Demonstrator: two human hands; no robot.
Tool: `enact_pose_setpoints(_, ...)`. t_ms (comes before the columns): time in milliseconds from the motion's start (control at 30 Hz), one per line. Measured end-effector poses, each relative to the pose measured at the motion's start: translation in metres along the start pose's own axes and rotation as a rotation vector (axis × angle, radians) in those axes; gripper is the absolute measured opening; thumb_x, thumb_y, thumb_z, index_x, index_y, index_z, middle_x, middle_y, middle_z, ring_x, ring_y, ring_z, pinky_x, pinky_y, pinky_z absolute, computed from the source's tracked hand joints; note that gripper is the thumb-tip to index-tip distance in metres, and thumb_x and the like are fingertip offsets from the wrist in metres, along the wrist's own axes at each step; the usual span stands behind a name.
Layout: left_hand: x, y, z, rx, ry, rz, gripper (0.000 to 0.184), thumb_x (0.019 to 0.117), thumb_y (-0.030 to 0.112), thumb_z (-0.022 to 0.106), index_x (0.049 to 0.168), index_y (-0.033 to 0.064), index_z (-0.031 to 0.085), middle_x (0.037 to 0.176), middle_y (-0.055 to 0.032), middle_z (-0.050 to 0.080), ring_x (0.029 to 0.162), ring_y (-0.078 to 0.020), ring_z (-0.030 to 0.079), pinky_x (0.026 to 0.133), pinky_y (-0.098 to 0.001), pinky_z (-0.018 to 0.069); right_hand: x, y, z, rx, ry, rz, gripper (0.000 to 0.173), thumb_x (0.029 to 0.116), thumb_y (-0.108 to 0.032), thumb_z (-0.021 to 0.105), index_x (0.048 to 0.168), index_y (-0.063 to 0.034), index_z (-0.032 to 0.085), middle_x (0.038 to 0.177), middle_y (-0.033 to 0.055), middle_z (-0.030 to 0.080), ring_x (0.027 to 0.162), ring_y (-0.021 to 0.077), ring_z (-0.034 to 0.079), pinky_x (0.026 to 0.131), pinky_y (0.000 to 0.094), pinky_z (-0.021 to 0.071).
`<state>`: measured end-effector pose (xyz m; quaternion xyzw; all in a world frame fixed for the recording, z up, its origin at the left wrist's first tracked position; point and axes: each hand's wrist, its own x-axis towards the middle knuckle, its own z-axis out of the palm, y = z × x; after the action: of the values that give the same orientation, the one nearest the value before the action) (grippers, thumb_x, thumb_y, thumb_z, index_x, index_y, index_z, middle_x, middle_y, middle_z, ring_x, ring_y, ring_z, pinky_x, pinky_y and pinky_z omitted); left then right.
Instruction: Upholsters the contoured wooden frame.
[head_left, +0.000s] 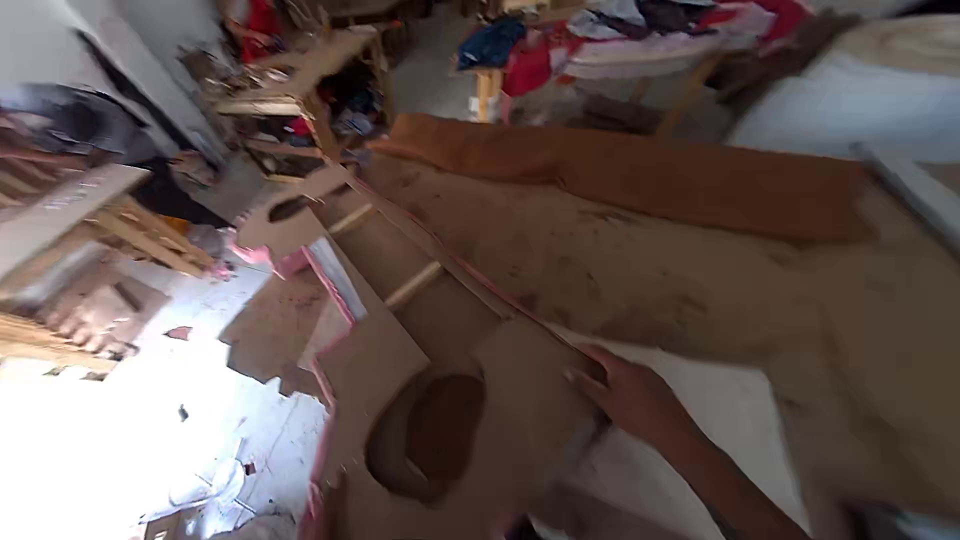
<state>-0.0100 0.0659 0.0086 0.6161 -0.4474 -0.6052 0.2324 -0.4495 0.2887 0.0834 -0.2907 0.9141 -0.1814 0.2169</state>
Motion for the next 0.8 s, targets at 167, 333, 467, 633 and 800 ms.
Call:
enact_pose_setpoints(167,0.046,0.019,-0.047,0.543,-0.071,0.603,0.066,0.0942,0.035,0.071,0.147,0.0012,0.052,0.156,-0.0226,0.044,0.143,-0.0350,0.045,0.109,-0.0560,0.0463,-0.067,0.042,0.052,0.374,0.250,0.246,0.042,0.0989,-0.050,0.064,0.123,-0.0156,0.068,0.104,0.0042,0.074,0.091,0.0222,0.073,0.080,0.0525,0.0602)
enact_pose_setpoints(333,-0.014,0.048,0.069,0.574,-0.450,0.817,0.034,0.0997,0.026,0.064,0.124,0.0020,0.068,0.118,-0.0126,0.070,0.104,-0.0198,0.070,0.091,-0.0403,0.0612,-0.100,0.040,0.116,0.712,0.053,0.517,0.060,0.0982,-0.059,0.060,0.131,-0.0088,0.061,0.102,0.0120,0.074,0.083,0.0281,0.074,0.074,0.0496,0.0626)
enact_pose_setpoints(467,-0.046,0.018,0.190,0.782,-0.793,0.859,0.028,0.0976,0.034,0.067,0.116,0.0146,0.074,0.110,-0.0021,0.072,0.099,-0.0139,0.070,0.088,-0.0379,0.0614,-0.090,0.068,0.125,0.870,0.080,0.495,0.076,0.0914,-0.065,0.066,0.146,-0.0167,0.044,0.097,0.0168,0.071,0.070,0.0298,0.071,0.063,0.0481,0.0612)
enact_pose_setpoints(633,-0.057,-0.022,0.290,1.167,-0.669,1.029,0.045,0.0804,0.062,0.075,0.103,0.0227,0.076,0.107,0.0016,0.071,0.104,-0.0197,0.065,0.093,-0.0498,0.0534,-0.027,0.099,0.108,0.833,-0.248,0.316,0.045,0.0985,-0.048,0.066,0.097,-0.0035,0.070,0.073,0.0080,0.070,0.057,0.0197,0.064,0.056,0.0388,0.0555)
enact_pose_setpoints(800,-0.059,-0.024,0.322,1.353,-0.497,1.200,0.046,0.0834,0.066,0.071,0.084,0.0199,0.072,0.091,-0.0001,0.068,0.092,-0.0226,0.065,0.081,-0.0497,0.0508,0.002,0.106,0.088,0.793,-0.356,0.214,0.041,0.0996,-0.047,0.060,0.092,-0.0084,0.072,0.069,0.0065,0.062,0.056,0.0189,0.057,0.054,0.0413,0.0495)
